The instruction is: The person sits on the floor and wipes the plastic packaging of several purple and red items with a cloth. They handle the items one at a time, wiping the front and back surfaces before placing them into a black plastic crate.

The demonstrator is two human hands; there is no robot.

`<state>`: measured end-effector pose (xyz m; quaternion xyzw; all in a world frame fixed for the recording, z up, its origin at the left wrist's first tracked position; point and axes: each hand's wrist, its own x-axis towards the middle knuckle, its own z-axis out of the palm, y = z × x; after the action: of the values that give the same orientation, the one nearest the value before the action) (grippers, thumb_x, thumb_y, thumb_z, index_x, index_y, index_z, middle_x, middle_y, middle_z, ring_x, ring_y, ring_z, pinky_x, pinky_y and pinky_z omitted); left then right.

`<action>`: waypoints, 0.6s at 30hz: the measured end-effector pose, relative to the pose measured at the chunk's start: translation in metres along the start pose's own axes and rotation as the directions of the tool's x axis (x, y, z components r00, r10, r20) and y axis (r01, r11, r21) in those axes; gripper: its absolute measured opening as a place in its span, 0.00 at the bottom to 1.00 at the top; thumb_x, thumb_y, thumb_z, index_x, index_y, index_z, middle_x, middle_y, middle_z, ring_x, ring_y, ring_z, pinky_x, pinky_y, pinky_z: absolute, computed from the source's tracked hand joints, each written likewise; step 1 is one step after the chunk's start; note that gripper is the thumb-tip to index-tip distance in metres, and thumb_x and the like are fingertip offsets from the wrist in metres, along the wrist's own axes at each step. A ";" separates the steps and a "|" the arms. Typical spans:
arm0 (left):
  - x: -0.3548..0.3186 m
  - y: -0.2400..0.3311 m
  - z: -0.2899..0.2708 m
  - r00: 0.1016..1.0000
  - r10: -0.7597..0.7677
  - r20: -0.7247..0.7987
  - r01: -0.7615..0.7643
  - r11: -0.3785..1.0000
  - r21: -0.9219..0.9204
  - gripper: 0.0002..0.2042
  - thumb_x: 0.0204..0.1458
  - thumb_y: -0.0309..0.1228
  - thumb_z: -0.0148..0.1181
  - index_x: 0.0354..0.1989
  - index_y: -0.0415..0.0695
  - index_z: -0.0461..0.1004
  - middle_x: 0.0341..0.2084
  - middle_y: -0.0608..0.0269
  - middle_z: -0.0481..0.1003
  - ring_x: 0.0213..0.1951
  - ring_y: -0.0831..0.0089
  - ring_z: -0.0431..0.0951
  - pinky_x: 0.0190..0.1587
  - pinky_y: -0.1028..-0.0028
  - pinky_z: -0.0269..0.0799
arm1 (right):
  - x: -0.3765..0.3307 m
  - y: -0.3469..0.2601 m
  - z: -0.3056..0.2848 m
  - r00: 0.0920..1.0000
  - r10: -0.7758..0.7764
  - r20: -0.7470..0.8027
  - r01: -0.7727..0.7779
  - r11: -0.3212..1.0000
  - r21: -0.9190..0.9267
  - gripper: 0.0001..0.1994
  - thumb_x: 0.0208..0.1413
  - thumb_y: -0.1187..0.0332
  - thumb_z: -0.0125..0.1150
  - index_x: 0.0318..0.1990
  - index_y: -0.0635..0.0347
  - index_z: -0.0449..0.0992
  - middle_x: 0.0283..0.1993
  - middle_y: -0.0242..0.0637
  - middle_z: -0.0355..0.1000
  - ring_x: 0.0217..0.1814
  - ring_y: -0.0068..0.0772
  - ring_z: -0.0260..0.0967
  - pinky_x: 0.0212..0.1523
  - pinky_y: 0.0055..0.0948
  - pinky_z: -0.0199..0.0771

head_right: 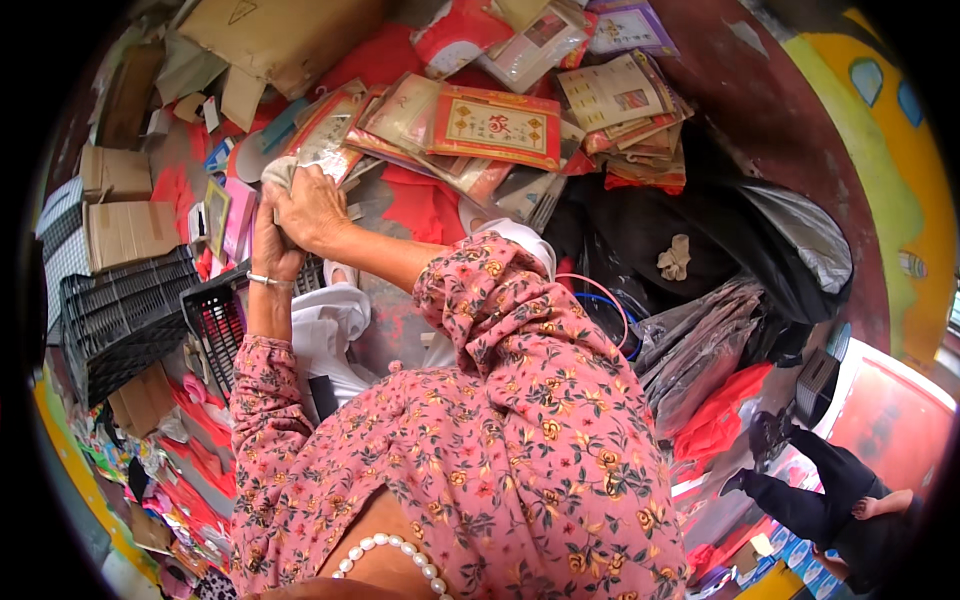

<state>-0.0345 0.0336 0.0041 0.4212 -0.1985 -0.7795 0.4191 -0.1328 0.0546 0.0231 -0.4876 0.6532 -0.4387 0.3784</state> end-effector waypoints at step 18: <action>0.037 0.002 0.002 0.990 0.086 0.115 -0.085 0.996 -0.009 0.16 0.57 0.34 0.39 0.50 0.40 0.62 0.43 0.59 0.68 0.42 0.70 0.71 0.44 0.69 0.70 | 0.078 0.047 -0.077 0.998 -0.005 -0.059 -0.003 0.991 -0.137 0.19 0.46 0.55 0.51 0.24 0.66 0.75 0.28 0.52 0.71 0.33 0.48 0.71 0.37 0.41 0.68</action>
<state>-0.0461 0.0016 -0.0113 0.3658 -0.2386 -0.7842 0.4407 -0.2367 0.0011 -0.0014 -0.4995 0.6925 -0.4072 0.3242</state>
